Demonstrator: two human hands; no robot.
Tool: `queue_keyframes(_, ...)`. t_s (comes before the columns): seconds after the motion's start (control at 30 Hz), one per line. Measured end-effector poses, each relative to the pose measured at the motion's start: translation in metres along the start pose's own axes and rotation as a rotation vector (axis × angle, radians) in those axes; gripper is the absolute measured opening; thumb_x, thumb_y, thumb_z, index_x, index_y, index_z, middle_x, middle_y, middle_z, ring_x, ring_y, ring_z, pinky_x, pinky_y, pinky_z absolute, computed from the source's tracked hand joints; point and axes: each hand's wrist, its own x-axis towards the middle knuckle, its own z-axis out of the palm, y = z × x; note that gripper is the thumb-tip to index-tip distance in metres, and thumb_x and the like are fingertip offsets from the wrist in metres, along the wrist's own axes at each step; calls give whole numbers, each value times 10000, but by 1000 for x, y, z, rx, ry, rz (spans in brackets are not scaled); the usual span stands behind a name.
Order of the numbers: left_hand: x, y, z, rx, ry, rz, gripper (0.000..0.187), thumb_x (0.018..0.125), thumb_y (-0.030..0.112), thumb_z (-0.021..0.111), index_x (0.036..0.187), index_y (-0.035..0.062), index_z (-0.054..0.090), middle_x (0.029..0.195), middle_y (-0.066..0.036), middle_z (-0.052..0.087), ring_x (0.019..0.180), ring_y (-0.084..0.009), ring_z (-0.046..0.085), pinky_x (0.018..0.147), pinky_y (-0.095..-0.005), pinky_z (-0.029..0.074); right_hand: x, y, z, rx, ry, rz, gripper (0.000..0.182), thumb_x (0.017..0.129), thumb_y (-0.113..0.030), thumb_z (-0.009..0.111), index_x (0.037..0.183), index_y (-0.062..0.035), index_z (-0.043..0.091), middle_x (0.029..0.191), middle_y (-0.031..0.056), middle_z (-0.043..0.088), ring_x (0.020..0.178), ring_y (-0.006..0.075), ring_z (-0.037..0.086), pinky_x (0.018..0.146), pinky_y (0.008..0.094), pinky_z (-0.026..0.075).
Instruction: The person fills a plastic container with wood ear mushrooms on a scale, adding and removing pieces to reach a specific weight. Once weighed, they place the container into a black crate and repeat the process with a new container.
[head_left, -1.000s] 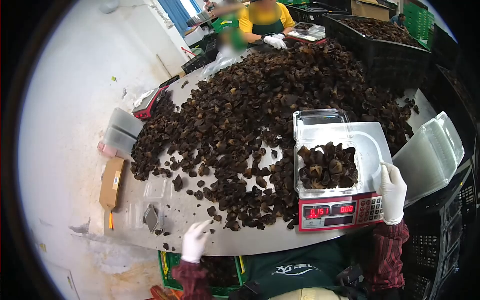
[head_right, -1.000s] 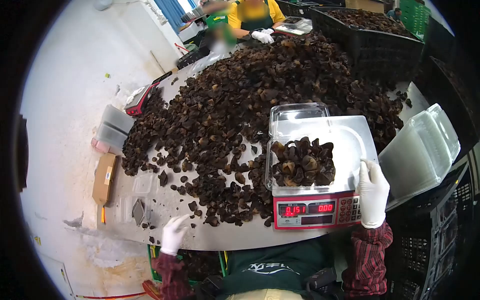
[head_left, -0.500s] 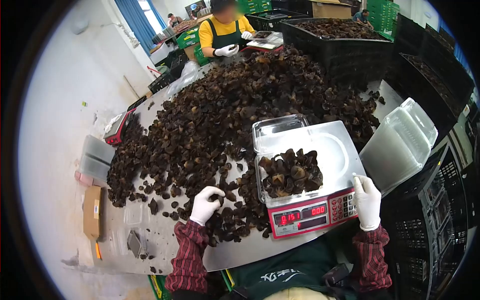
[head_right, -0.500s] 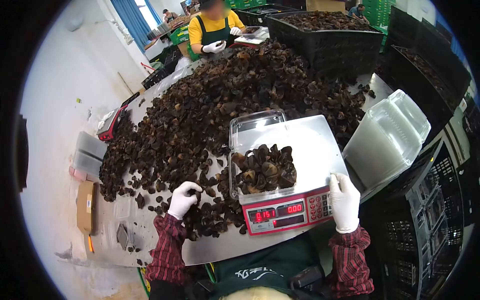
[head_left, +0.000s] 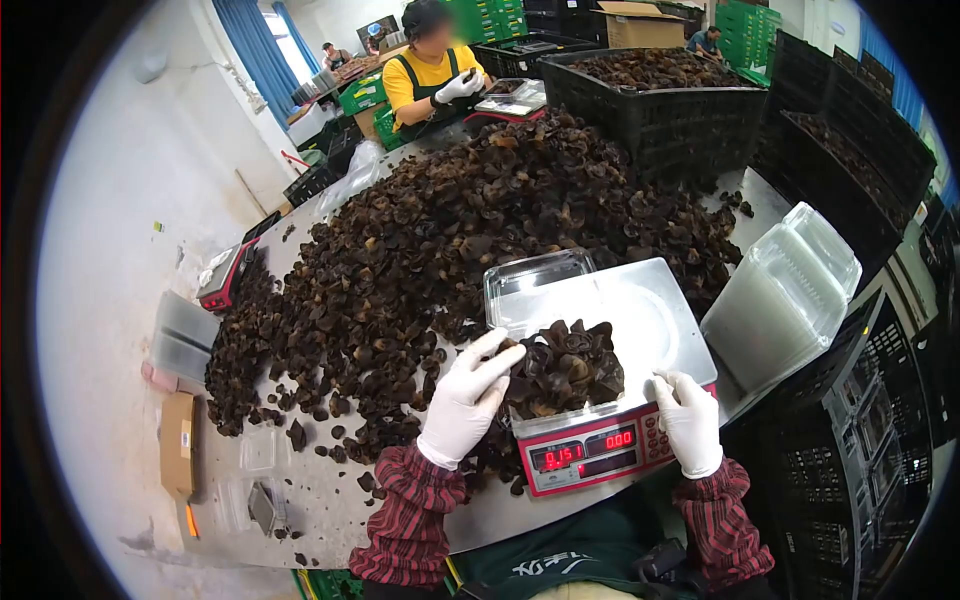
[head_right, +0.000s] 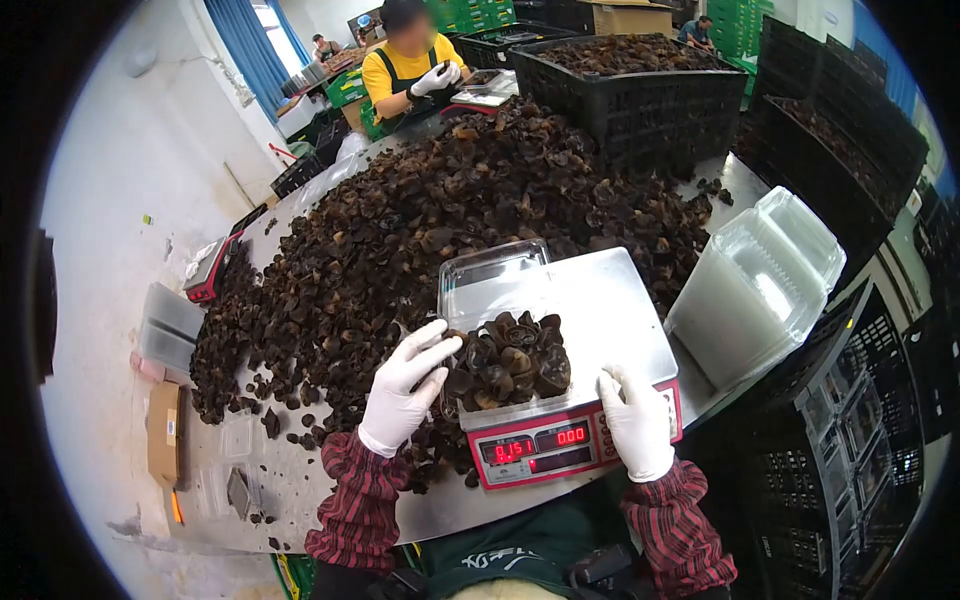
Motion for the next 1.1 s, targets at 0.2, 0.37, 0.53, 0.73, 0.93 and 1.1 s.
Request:
queue_keyframes(0.2,4,-7,35,299,-132,164,409,801,157,649,1204,119,591,1368,-175,421,1272,-331,398,1075,-476,258,16,-28,26,-271,-140,-329,160,841,-121,647,976,-35,651,763,81,656,635,156,610,585,287,466)
queue_keyframes(0.37,-6,-4,13,-53,83,-8,414,773,-15,631,1176,73,606,1317,-168,473,1246,-271,439,1026,-327,355,17,-28,22,-58,-29,-342,144,845,-150,634,936,-41,659,829,140,658,717,280,642,651,336,501)
queue_keyframes(0.53,-68,-73,-9,164,194,-210,324,784,55,640,1108,68,627,1106,-123,597,1032,-267,578,874,-323,464,9,-17,-9,110,151,21,100,867,-66,611,899,19,656,685,74,624,511,93,527,493,246,424)
queue_keyframes(0.73,-95,-62,19,303,15,-223,425,702,120,731,1115,114,632,1010,-96,594,913,-259,587,790,-334,481,5,-13,-3,272,134,160,117,882,-93,611,866,15,651,601,-9,547,442,17,391,410,196,320)
queue_keyframes(0.93,-110,-93,41,132,118,-302,239,691,5,704,924,45,671,796,-74,615,745,-191,600,682,-284,477,0,-11,-3,214,86,118,132,884,-97,608,897,26,653,656,24,610,459,23,432,425,196,349)
queue_keyframes(1.1,-100,-92,6,-206,408,-404,223,727,-53,679,946,-19,661,852,-43,616,735,-109,578,661,-236,462,0,-6,-8,234,96,174,137,888,-107,603,884,18,658,676,16,621,464,24,441,434,192,366)
